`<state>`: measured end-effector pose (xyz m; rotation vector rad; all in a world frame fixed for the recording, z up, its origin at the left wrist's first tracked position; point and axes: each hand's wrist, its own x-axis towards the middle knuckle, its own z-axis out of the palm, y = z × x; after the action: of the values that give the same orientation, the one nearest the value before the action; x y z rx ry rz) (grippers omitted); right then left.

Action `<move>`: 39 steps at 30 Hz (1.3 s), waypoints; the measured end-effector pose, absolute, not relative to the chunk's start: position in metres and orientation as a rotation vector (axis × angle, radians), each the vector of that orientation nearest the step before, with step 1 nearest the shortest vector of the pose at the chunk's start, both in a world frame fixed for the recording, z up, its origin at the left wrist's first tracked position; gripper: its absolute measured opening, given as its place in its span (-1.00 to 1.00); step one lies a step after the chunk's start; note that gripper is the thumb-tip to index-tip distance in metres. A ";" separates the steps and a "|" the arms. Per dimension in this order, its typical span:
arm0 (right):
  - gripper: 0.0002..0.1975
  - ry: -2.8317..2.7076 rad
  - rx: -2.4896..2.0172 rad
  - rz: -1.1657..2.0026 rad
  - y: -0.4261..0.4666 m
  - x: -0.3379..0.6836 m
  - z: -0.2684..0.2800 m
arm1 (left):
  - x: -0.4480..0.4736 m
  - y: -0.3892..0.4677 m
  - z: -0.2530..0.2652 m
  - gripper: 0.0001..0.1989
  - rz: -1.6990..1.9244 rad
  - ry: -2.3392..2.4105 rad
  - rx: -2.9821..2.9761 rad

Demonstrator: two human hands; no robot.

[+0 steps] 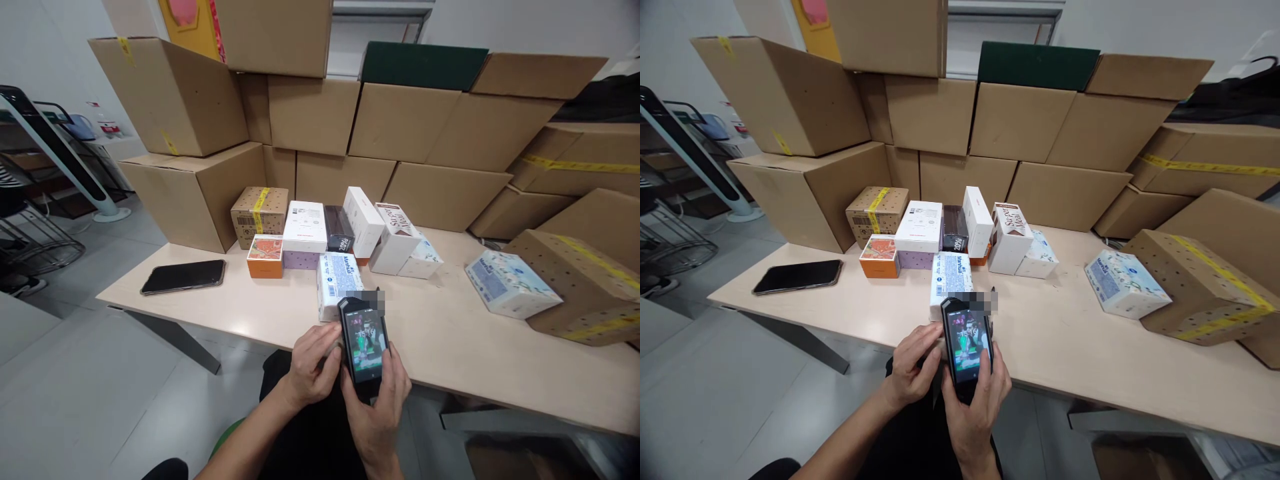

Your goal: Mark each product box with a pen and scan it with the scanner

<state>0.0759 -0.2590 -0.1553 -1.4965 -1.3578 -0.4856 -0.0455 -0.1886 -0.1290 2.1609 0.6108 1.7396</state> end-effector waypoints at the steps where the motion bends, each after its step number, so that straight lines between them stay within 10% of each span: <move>1: -0.21 -1.358 -1.492 -0.481 -0.259 0.076 -0.156 | -0.046 -0.189 -0.129 -0.53 1.738 0.609 2.160; 24: -0.21 -1.296 -2.354 -0.324 -0.256 0.229 -0.130 | -0.054 -0.172 -0.109 -0.62 1.342 1.153 1.867; 39: -0.21 -1.736 -1.783 -0.141 -0.195 0.079 -0.102 | -0.060 -0.167 -0.121 -0.63 1.384 0.958 1.908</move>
<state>0.0790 -0.1949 -0.1024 -1.7831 -1.7363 -0.1412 -0.0596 -0.1671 -0.1208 1.9080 0.9584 1.3837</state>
